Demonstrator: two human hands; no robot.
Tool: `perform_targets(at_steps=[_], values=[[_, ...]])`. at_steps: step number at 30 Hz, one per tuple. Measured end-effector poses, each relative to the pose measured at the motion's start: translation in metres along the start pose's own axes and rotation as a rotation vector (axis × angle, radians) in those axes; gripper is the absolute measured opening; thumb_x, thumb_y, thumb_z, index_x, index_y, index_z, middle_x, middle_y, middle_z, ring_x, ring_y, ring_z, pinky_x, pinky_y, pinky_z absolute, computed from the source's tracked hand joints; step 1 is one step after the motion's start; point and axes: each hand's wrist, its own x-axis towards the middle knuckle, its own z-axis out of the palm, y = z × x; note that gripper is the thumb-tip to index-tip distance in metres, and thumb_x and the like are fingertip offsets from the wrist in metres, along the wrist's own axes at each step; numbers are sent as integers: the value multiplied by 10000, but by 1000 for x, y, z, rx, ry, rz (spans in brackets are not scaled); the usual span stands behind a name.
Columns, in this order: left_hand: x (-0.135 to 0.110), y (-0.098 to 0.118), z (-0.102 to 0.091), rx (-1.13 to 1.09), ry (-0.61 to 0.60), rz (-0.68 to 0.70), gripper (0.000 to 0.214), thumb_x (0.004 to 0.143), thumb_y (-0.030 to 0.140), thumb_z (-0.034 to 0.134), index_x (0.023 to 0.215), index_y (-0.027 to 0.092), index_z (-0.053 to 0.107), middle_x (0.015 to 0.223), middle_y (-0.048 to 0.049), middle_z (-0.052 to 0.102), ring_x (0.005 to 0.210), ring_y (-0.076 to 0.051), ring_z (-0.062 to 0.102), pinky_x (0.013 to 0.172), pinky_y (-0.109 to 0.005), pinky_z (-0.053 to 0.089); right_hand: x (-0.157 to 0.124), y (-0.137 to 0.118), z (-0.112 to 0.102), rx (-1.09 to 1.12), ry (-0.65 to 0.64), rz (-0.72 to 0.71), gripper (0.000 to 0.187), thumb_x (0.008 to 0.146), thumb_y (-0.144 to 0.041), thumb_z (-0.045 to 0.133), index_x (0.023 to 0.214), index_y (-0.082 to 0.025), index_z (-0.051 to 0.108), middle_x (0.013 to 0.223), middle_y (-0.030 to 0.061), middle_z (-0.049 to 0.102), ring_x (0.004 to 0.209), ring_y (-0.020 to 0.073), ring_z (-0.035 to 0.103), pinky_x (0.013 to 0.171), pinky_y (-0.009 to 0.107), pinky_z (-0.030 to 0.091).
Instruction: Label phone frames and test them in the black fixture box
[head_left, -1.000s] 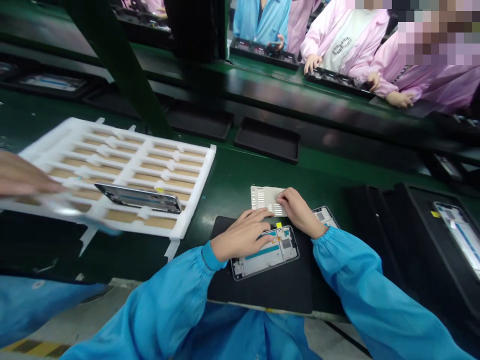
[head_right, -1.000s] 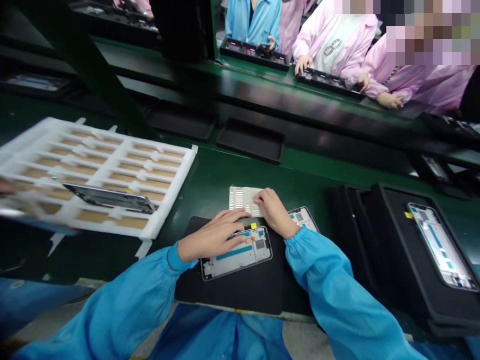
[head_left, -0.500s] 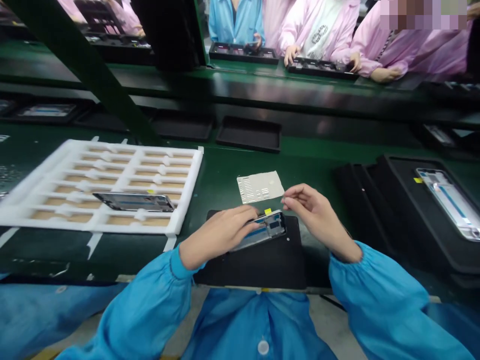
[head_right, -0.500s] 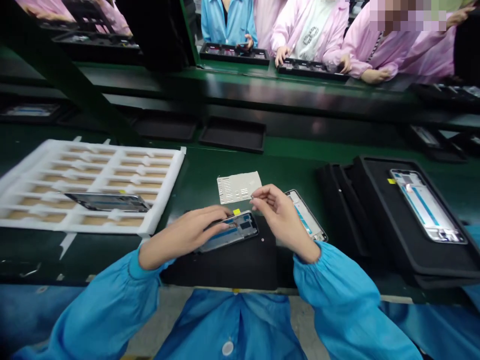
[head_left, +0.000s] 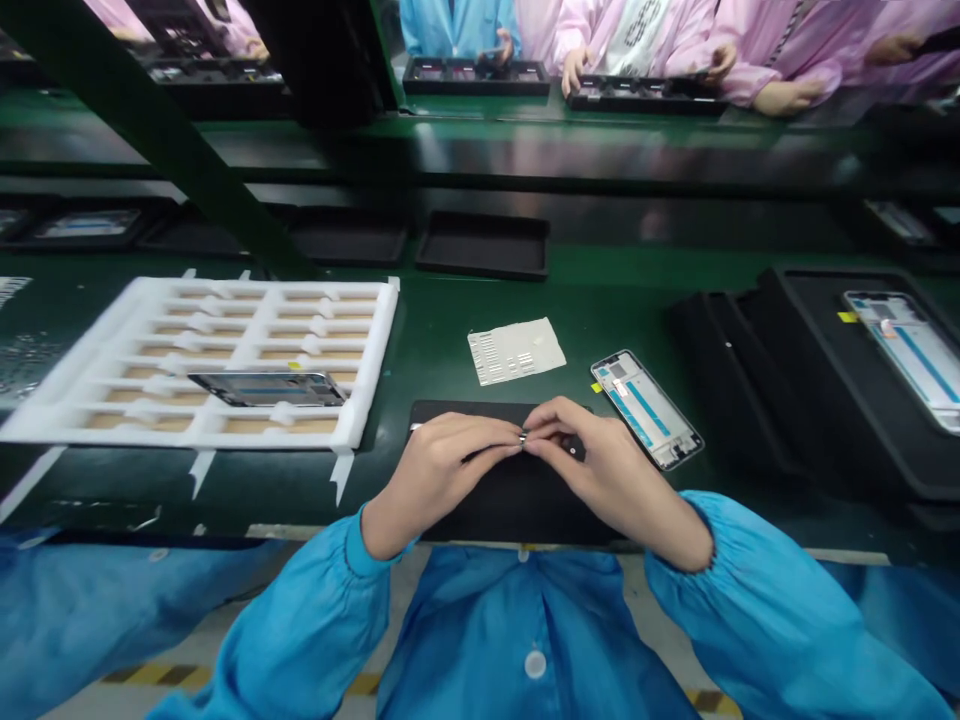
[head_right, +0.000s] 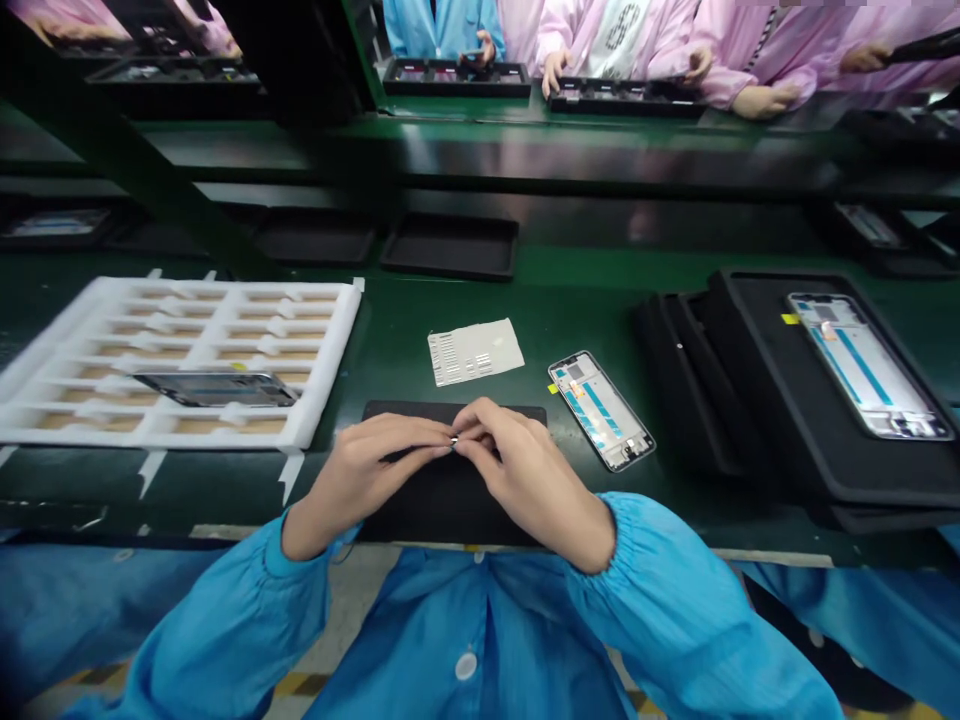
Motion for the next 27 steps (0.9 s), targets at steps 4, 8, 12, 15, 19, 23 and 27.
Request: perform_targets(at_steps=[4, 8, 12, 15, 19, 23, 27], values=[[-5, -2, 6, 16, 70, -11, 98, 918, 157, 636, 998, 188, 685, 1006, -11, 762, 921, -137, 719, 842, -249, 534, -8, 5, 2, -64, 105, -52, 145, 925, -201, 617, 1056, -262, 599, 1009, -21, 688, 911, 138, 656, 790, 264, 523], [-8, -6, 11, 104, 74, 28, 122, 916, 144, 639, 1030, 176, 668, 1031, -26, 758, 918, -156, 719, 806, -278, 532, -15, 20, 6, -183, 214, -190, 141, 908, -143, 628, 1019, -228, 611, 1070, 21, 682, 1011, 177, 622, 894, 331, 501], [-9, -9, 9, 110, 40, 37, 137, 924, 143, 627, 1051, 180, 662, 1039, -27, 754, 923, -157, 714, 813, -284, 533, -17, 29, 8, -154, 230, -226, 131, 908, -97, 611, 952, -220, 620, 948, 2, 691, 924, 154, 626, 843, 321, 514], [-9, -10, 8, 103, 41, 33, 143, 928, 145, 621, 1060, 181, 661, 1052, -32, 751, 926, -152, 713, 825, -279, 533, -15, 31, 9, -130, 242, -237, 139, 905, -82, 610, 946, -214, 622, 940, 4, 689, 919, 151, 624, 833, 318, 520], [-7, -7, 9, 111, 58, 26, 110, 928, 174, 633, 1029, 191, 672, 1013, -13, 762, 909, -144, 720, 811, -271, 521, -14, 31, 9, -136, 245, -286, 149, 915, -67, 585, 952, -207, 622, 932, 19, 686, 906, 156, 620, 811, 328, 526], [1, -3, 8, 115, 12, -12, 88, 943, 219, 617, 1001, 205, 682, 991, 9, 768, 891, -138, 726, 797, -266, 516, -14, 32, 12, -196, 249, -329, 194, 932, -57, 547, 1026, -202, 634, 966, 50, 679, 927, 171, 606, 812, 343, 526], [6, -3, 5, 114, -37, -37, 127, 965, 269, 583, 991, 211, 693, 983, 7, 770, 884, -144, 730, 800, -270, 528, -19, 37, 15, -445, 233, -406, 324, 943, -47, 500, 1198, -203, 625, 1070, 93, 669, 961, 202, 587, 828, 373, 523]])
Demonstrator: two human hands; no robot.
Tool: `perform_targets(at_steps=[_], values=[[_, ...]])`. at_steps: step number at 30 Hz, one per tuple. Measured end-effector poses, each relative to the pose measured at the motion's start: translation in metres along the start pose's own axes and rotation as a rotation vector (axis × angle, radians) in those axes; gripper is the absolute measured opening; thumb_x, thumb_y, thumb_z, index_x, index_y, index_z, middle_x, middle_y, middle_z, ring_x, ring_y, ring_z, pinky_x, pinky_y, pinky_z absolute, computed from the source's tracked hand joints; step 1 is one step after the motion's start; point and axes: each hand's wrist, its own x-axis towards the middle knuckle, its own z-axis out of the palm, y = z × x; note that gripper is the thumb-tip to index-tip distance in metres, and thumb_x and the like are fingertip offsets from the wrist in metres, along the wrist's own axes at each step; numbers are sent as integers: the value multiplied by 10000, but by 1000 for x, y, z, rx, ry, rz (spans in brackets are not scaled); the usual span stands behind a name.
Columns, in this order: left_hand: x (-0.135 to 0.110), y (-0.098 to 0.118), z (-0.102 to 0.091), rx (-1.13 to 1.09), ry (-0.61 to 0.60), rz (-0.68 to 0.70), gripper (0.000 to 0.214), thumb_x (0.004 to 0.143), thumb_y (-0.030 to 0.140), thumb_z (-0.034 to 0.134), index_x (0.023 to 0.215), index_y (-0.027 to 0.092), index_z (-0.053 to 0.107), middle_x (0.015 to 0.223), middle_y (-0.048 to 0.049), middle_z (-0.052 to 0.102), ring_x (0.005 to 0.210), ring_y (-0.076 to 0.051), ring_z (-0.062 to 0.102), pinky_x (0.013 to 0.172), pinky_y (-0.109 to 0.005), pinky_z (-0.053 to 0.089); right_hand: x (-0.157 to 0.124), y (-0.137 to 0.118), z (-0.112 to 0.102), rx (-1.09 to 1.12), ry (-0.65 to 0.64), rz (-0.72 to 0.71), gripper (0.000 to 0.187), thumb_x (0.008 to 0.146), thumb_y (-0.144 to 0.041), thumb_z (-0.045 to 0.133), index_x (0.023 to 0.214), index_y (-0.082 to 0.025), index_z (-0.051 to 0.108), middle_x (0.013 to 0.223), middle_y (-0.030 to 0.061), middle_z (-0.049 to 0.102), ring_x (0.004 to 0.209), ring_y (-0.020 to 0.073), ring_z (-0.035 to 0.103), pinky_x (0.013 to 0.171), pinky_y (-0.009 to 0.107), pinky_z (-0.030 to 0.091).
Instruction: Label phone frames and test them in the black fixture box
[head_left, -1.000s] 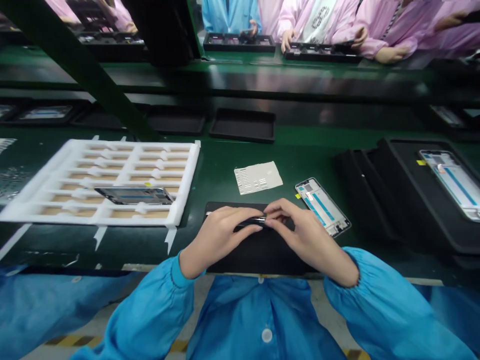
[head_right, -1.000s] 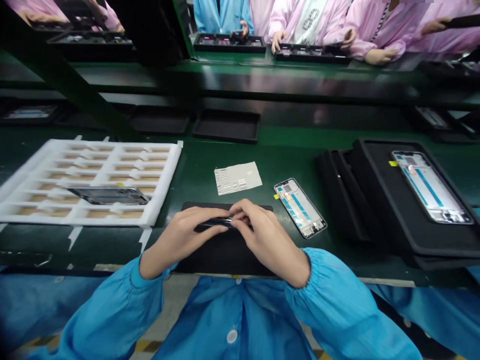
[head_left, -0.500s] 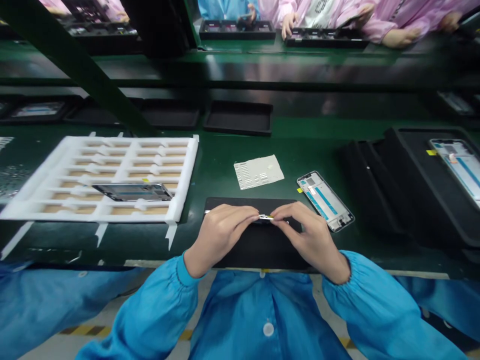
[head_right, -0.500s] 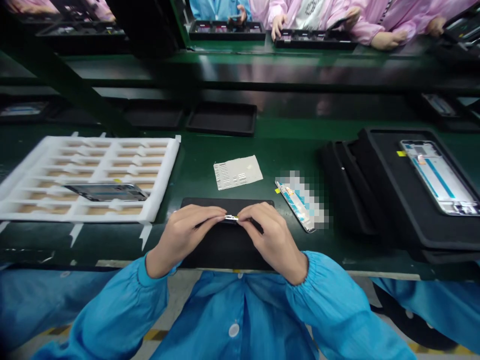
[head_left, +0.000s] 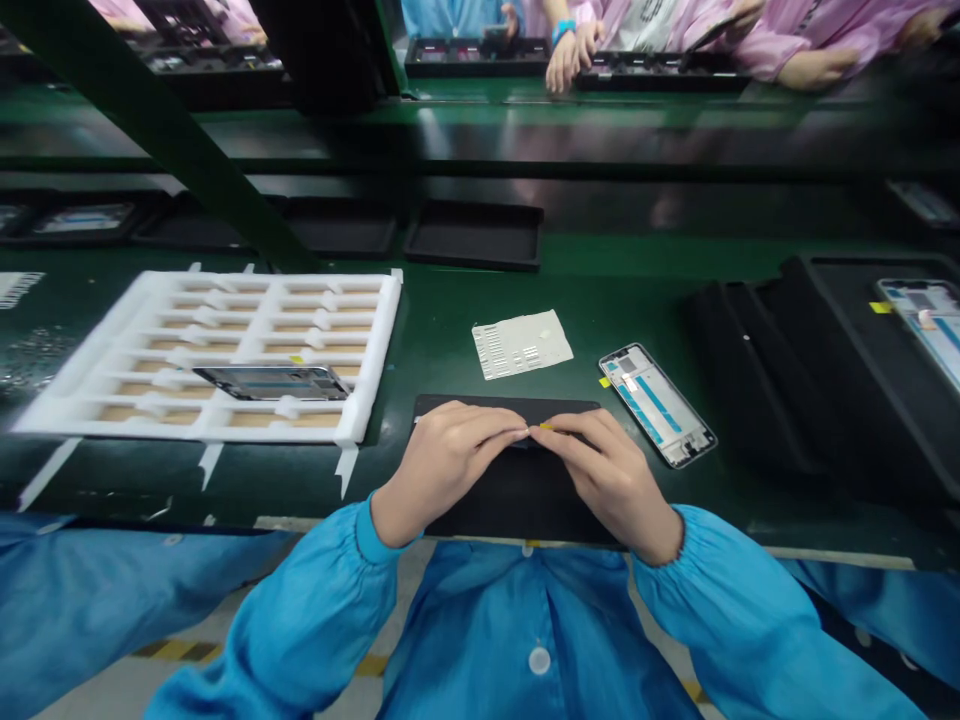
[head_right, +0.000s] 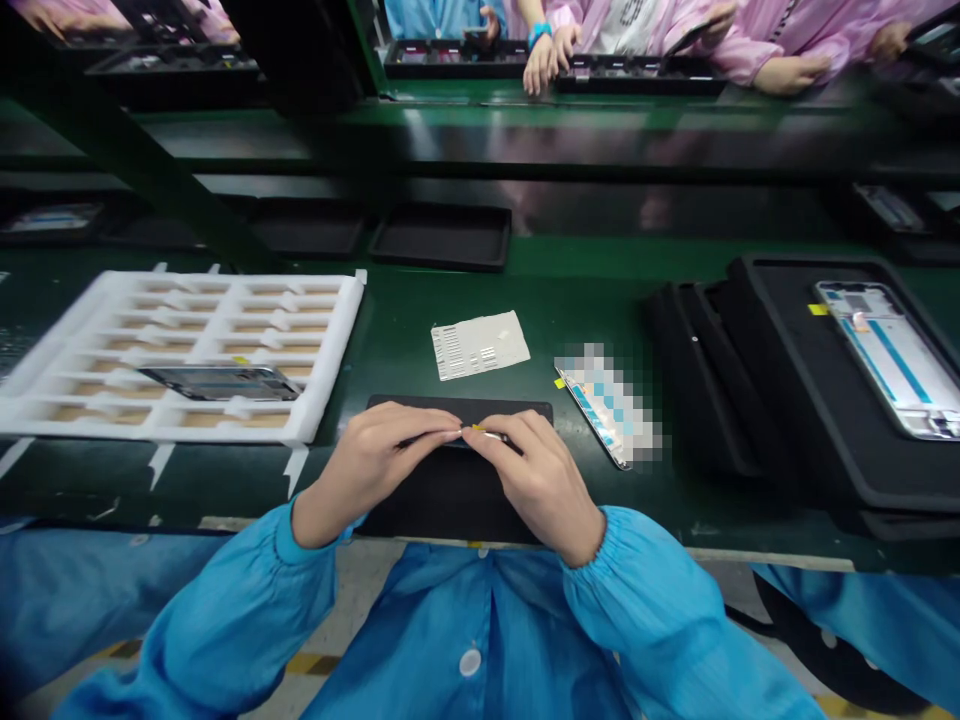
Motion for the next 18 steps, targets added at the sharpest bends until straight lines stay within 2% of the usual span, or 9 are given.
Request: perform_targets(at_steps=[4, 6, 8, 10, 12, 15, 18], values=[[-10, -4, 1, 40, 34, 116, 143, 967, 206, 572, 1060, 194, 681, 1034, -27, 765, 951, -163, 726, 818, -285, 529, -6, -1, 0, -134, -14, -104, 329, 934, -42, 498, 1209, -167, 628, 1080, 116, 669, 961, 219, 590, 833, 389, 520], [-16, -6, 2, 96, 53, 192, 195, 964, 140, 553, 1115, 193, 665, 1091, -43, 752, 996, -174, 715, 816, -295, 520, -3, -2, -4, -57, -27, -59, 301, 935, -46, 501, 1169, -167, 646, 1086, 115, 657, 968, 207, 592, 831, 367, 524], [-16, -9, 3, 136, 54, 203, 237, 967, 106, 522, 1135, 200, 661, 1109, -43, 747, 981, -174, 715, 789, -295, 510, 6, 0, -10, 67, -29, 21, 234, 941, -89, 531, 1107, -185, 664, 1112, 105, 633, 1000, 193, 594, 849, 344, 524], [-7, -15, 4, 111, 3, 130, 236, 980, 129, 502, 1120, 207, 675, 1083, -32, 754, 938, -167, 720, 771, -288, 509, 24, 8, -13, 151, 16, 87, 154, 943, -151, 566, 1050, -199, 665, 1092, 88, 620, 1009, 183, 598, 867, 332, 515], [9, -25, 4, 12, -99, -12, 213, 979, 184, 518, 1082, 217, 701, 1073, -22, 757, 966, -175, 718, 820, -290, 524, 48, 24, -9, 134, 41, 136, 102, 945, -185, 570, 1002, -193, 655, 1013, 70, 625, 972, 182, 601, 860, 331, 499], [35, -46, 6, -166, -246, -208, 154, 918, 238, 611, 990, 230, 747, 1124, -32, 743, 1088, -215, 687, 917, -310, 527, 84, 56, 12, 19, -135, 187, 89, 932, -158, 561, 917, -172, 648, 916, 57, 634, 904, 186, 591, 815, 320, 466], [47, -64, 9, -262, -310, -306, 142, 869, 241, 655, 952, 230, 770, 1158, -56, 729, 1107, -247, 679, 878, -307, 542, 107, 84, 39, -32, -300, 193, 122, 900, -113, 563, 826, -161, 647, 864, 54, 626, 856, 185, 581, 772, 305, 438]])
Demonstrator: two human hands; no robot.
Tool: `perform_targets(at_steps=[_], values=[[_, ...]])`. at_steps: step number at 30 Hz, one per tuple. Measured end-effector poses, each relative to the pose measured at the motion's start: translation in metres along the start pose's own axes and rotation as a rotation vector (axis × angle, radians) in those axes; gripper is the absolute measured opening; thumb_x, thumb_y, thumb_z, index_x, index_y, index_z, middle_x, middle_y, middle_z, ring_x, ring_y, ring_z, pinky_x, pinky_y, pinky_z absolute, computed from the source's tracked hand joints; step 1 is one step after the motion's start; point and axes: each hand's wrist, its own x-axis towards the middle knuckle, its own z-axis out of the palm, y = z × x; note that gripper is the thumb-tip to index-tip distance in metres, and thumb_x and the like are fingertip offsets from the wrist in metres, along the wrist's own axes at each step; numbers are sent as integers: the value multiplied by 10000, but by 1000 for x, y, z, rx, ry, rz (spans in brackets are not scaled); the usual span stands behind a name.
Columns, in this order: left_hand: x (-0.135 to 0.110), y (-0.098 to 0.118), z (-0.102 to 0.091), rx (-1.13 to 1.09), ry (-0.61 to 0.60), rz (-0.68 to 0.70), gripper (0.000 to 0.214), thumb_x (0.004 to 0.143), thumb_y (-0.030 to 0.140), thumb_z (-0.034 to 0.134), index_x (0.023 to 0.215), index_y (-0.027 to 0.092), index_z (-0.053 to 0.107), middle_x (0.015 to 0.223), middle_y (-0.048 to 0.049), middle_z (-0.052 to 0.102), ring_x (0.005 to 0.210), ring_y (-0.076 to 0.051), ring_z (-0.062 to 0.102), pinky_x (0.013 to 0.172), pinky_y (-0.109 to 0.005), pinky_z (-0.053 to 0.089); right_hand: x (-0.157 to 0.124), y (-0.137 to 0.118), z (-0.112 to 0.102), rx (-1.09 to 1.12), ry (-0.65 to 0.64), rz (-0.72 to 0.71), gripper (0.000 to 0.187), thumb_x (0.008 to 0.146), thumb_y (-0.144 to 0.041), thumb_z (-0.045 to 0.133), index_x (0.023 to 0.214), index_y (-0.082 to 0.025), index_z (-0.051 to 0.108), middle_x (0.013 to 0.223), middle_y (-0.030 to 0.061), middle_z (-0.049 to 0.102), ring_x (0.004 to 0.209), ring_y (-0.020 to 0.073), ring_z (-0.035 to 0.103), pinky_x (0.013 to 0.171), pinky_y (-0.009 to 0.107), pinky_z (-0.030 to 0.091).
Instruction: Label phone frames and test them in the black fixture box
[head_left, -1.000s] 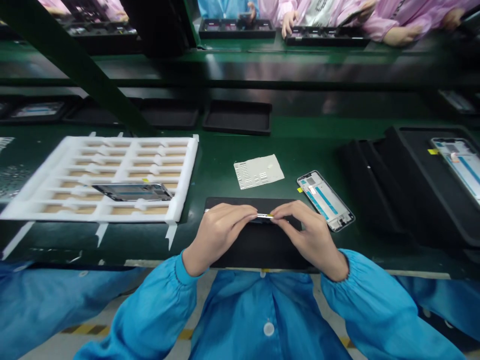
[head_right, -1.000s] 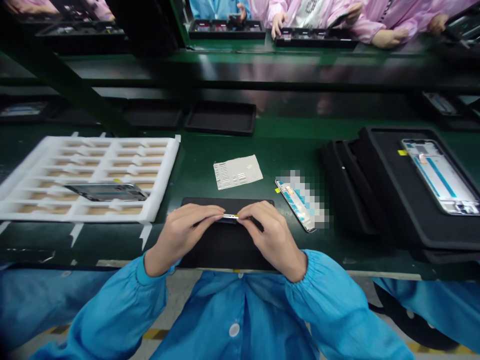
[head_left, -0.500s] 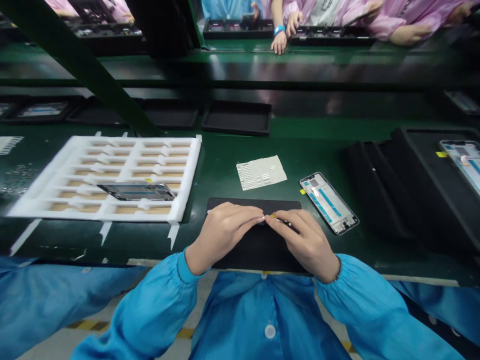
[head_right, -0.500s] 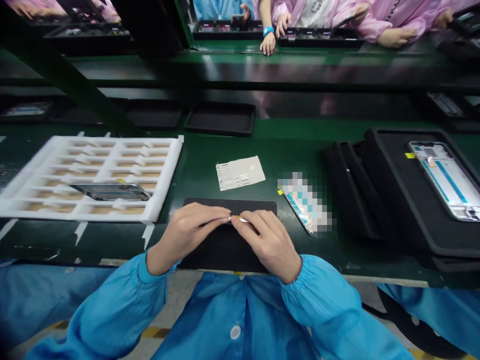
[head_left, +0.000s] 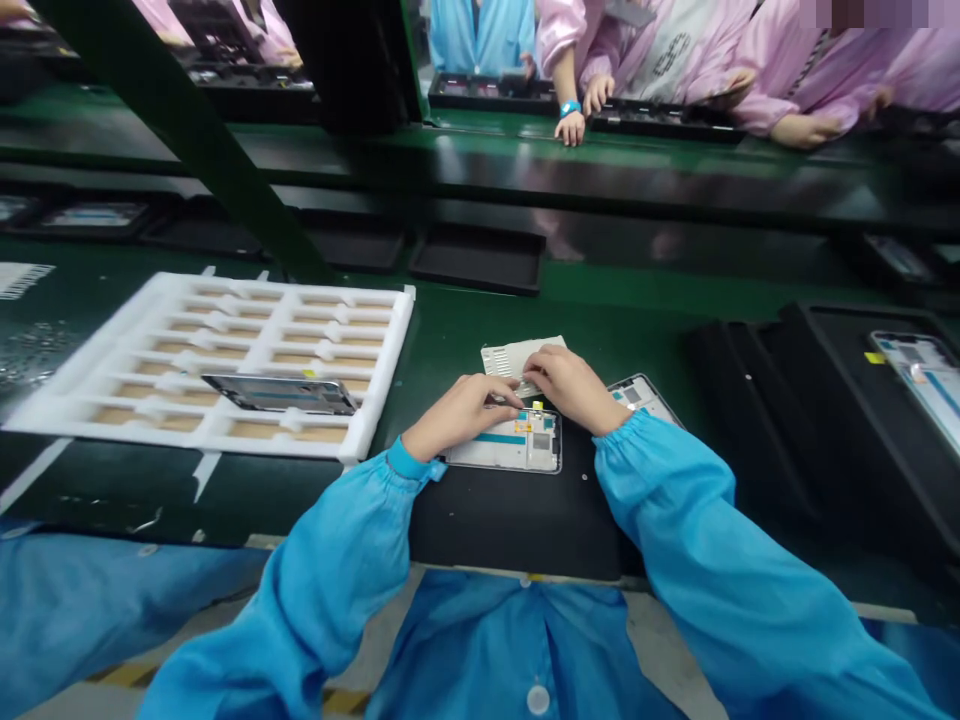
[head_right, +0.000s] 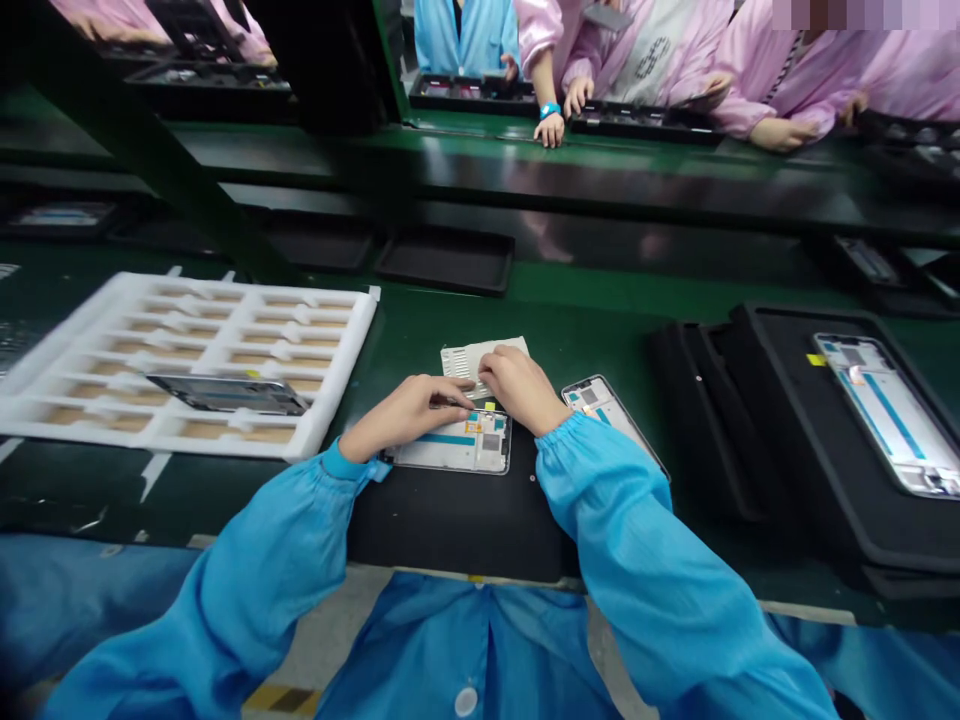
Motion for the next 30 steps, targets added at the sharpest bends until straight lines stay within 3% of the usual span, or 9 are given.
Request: perform_targets(at_steps=[3, 7, 11, 16, 20, 23, 26, 30], values=[[4, -9, 0, -45, -33, -35, 153, 861, 223, 652, 944, 235, 780, 1065, -43, 758, 1041, -243, 700, 834, -290, 538, 13, 13, 12, 3, -57, -15, 139, 904, -111, 533, 828, -162, 636, 860, 47, 615, 850, 174, 575, 767, 290, 424], [7, -13, 0, -46, -57, -57, 149, 841, 199, 667, 924, 234, 786, 886, -13, 775, 841, -206, 724, 716, -261, 520, 13, 16, 13, 21, -103, -32, 141, 922, -128, 495, 861, -172, 614, 872, 43, 605, 845, 169, 558, 776, 287, 413], [8, -13, -2, -64, -80, -73, 151, 834, 202, 673, 929, 231, 787, 903, -18, 777, 850, -207, 727, 690, -255, 509, 10, 12, 14, 39, -81, -43, 126, 903, -115, 491, 834, -180, 573, 870, 63, 570, 858, 203, 526, 783, 322, 407], [6, -14, -1, -78, -77, -87, 143, 835, 222, 672, 921, 224, 786, 977, -44, 775, 1007, -249, 715, 726, -268, 532, 5, 13, 20, 166, 55, -24, 118, 912, -180, 492, 801, -194, 528, 851, 52, 551, 836, 193, 529, 787, 333, 436], [7, -15, 0, -87, -83, -68, 139, 832, 192, 671, 906, 232, 782, 1054, -57, 761, 1182, -253, 643, 833, -277, 545, 7, 10, 18, 324, 309, 82, 127, 967, -269, 431, 893, -197, 505, 887, 49, 588, 844, 169, 574, 786, 335, 483], [1, -8, -1, -56, -39, -53, 146, 848, 181, 660, 921, 233, 776, 1183, -68, 719, 1217, -267, 618, 917, -328, 539, 4, -5, 7, 437, 437, 146, 136, 978, -311, 436, 912, -201, 481, 863, 34, 630, 795, 145, 627, 757, 320, 528], [-17, 9, 1, 64, 94, -21, 150, 888, 211, 637, 964, 251, 761, 1287, -47, 665, 1218, -276, 617, 977, -389, 526, -15, -31, -9, 556, 494, 176, 158, 887, -317, 628, 863, -201, 523, 816, 13, 651, 769, 149, 660, 718, 302, 562], [-53, 31, 10, 227, 236, 114, 197, 960, 204, 550, 1058, 241, 716, 1150, -17, 733, 1028, -219, 711, 914, -351, 556, -62, -68, -27, 442, 461, 88, 65, 866, -227, 691, 884, -222, 628, 863, 23, 699, 839, 184, 688, 762, 329, 580]])
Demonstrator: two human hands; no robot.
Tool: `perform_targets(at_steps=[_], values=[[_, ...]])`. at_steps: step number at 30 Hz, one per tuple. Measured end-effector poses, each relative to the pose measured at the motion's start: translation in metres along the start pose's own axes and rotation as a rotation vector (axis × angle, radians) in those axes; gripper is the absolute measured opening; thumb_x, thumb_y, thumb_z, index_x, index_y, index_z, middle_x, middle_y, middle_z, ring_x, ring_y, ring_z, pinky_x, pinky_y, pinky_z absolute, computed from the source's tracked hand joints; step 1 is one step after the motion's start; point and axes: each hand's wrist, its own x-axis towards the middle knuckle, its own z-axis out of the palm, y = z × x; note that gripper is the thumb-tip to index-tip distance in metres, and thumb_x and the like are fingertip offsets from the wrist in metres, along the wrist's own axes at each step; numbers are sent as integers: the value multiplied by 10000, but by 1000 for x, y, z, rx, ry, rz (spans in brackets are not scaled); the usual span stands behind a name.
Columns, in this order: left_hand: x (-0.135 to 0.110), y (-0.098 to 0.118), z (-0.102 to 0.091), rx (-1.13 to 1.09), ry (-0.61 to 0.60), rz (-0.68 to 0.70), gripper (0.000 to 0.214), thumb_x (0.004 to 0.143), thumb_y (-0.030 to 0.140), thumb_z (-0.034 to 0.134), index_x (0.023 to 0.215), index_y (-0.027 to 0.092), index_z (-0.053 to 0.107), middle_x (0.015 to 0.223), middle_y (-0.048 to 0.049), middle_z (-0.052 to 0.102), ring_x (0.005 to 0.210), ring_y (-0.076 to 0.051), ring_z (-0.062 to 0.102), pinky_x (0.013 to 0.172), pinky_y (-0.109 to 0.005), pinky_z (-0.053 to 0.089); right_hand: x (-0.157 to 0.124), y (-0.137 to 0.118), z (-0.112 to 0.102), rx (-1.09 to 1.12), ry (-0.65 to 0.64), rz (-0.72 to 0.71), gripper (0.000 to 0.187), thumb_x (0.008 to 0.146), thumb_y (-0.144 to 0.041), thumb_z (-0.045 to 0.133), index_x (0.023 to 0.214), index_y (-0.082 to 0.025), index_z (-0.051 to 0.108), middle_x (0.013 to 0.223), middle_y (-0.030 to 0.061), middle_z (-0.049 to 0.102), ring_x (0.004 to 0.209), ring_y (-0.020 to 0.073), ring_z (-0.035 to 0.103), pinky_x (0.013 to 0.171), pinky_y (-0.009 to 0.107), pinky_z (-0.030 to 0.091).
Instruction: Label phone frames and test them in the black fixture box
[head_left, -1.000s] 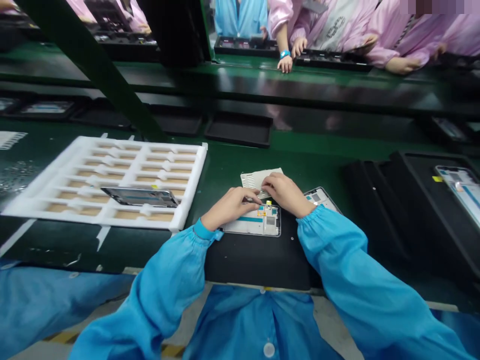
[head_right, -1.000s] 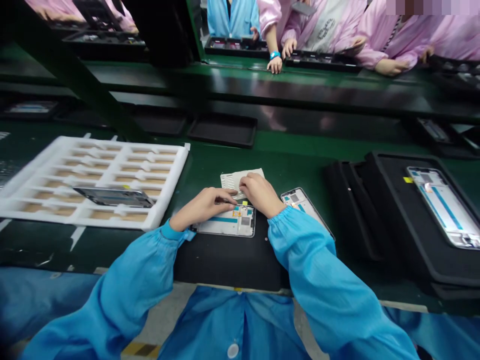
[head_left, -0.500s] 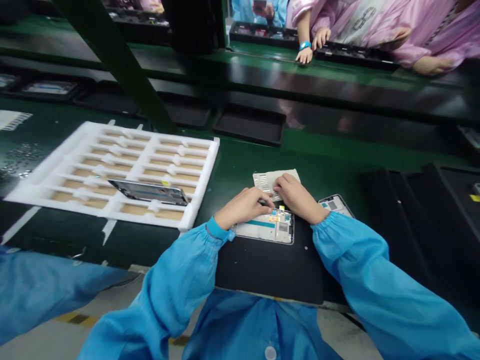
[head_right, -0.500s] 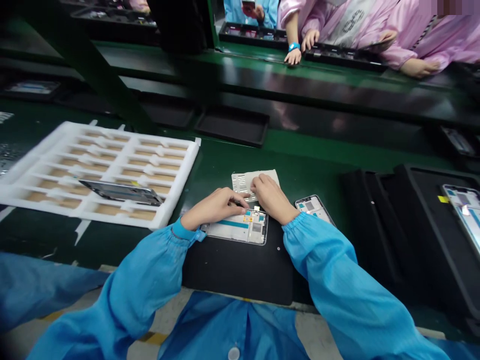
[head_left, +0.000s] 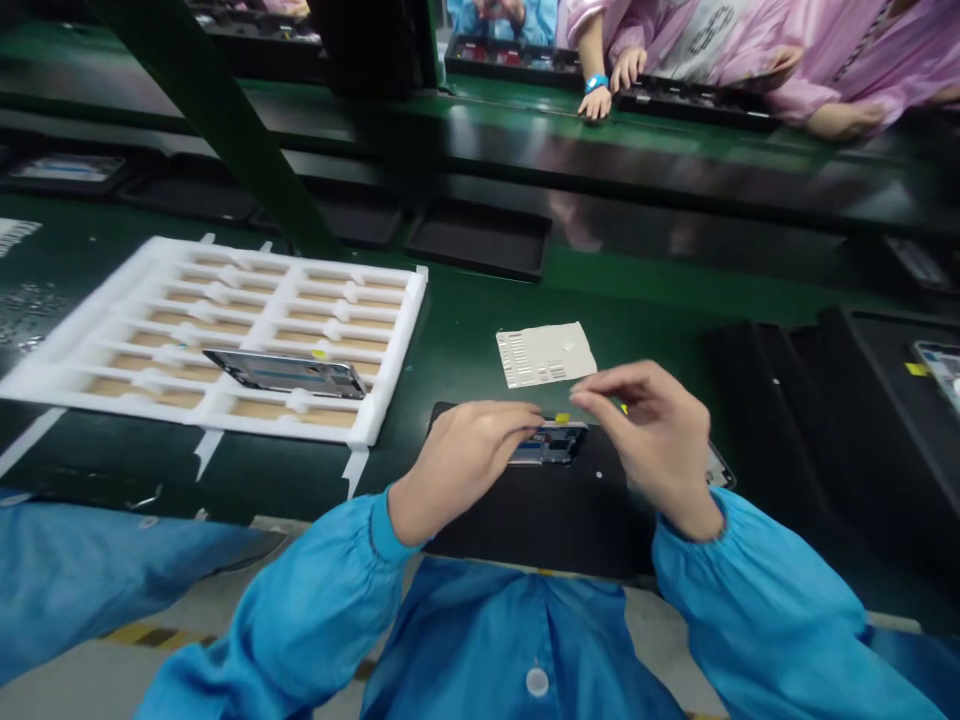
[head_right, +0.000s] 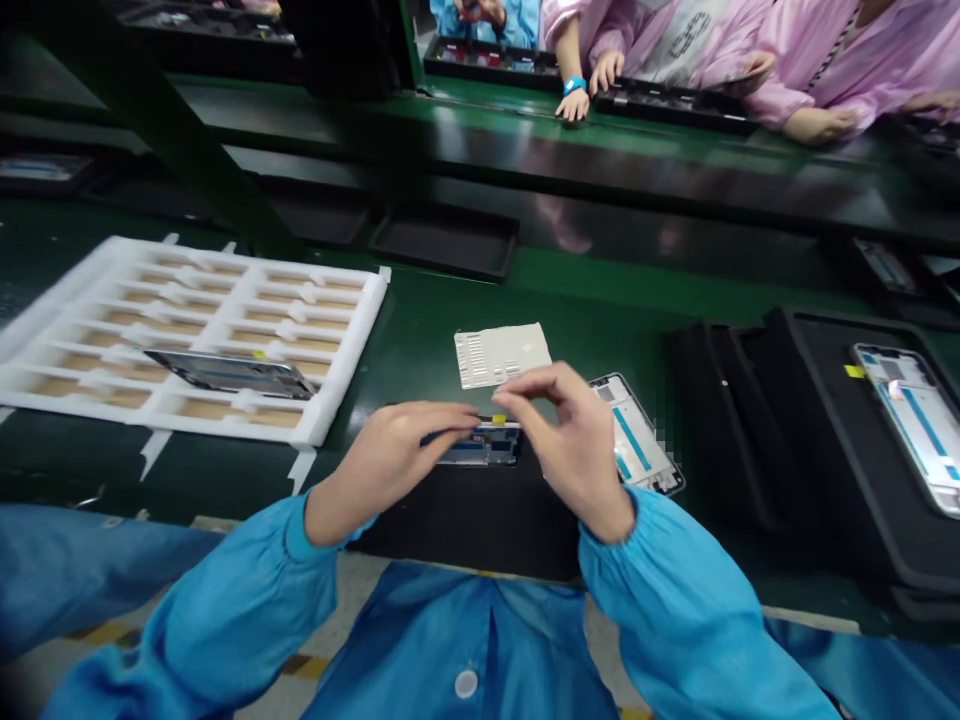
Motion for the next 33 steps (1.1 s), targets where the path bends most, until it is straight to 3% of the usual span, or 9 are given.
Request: perform_targets(at_steps=[4, 7, 12, 17, 24, 28, 33], values=[[-27, 9, 0, 98, 122, 137, 170, 972, 200, 544, 1084, 188, 671, 1071, -33, 753, 915, -199, 729, 826, -323, 565, -32, -19, -13, -275, -204, -267, 186, 914, -128, 620, 1054, -249, 626, 956, 14, 724, 873, 170, 683, 804, 324, 547], [-37, 7, -1, 103, 187, 153, 144, 969, 207, 562, 1074, 181, 657, 1062, -34, 755, 913, -186, 729, 823, -309, 556, -37, -21, -13, -405, -302, -351, 214, 937, -123, 580, 1121, -232, 595, 995, 43, 717, 915, 193, 667, 822, 353, 519], [-42, 5, -1, 77, 226, 166, 112, 958, 188, 587, 1052, 181, 647, 1028, -19, 761, 911, -164, 729, 806, -283, 543, -28, -24, -6, -518, -448, -323, 105, 983, -188, 514, 1040, -202, 601, 961, 71, 702, 875, 202, 647, 776, 356, 494], [-45, 4, 1, 48, 228, 181, 106, 960, 167, 577, 1048, 179, 637, 1009, -12, 760, 894, -154, 726, 794, -276, 531, -25, -33, -3, -564, -518, -283, 150, 997, -204, 476, 938, -196, 613, 929, 77, 689, 834, 200, 628, 740, 342, 474], [-49, 5, 2, 37, 266, 214, 128, 945, 133, 592, 1064, 166, 624, 1004, -12, 759, 882, -155, 724, 744, -271, 514, -24, -47, 1, -675, -633, -270, 124, 951, -94, 506, 988, -162, 603, 863, 47, 662, 772, 190, 586, 673, 324, 437], [-50, 4, 3, 42, 266, 219, 143, 958, 133, 568, 1088, 153, 622, 1030, -31, 756, 919, -159, 722, 754, -272, 514, -25, -53, 6, -690, -638, -262, 143, 914, -52, 543, 1003, -143, 608, 878, 55, 660, 811, 208, 587, 700, 335, 448], [-51, 3, 5, 48, 290, 239, 149, 951, 116, 570, 1087, 141, 626, 1043, -48, 758, 944, -172, 725, 763, -274, 521, -33, -45, 7, -588, -549, -296, 165, 942, -89, 544, 1080, -151, 610, 972, 69, 677, 868, 194, 607, 743, 325, 478]])
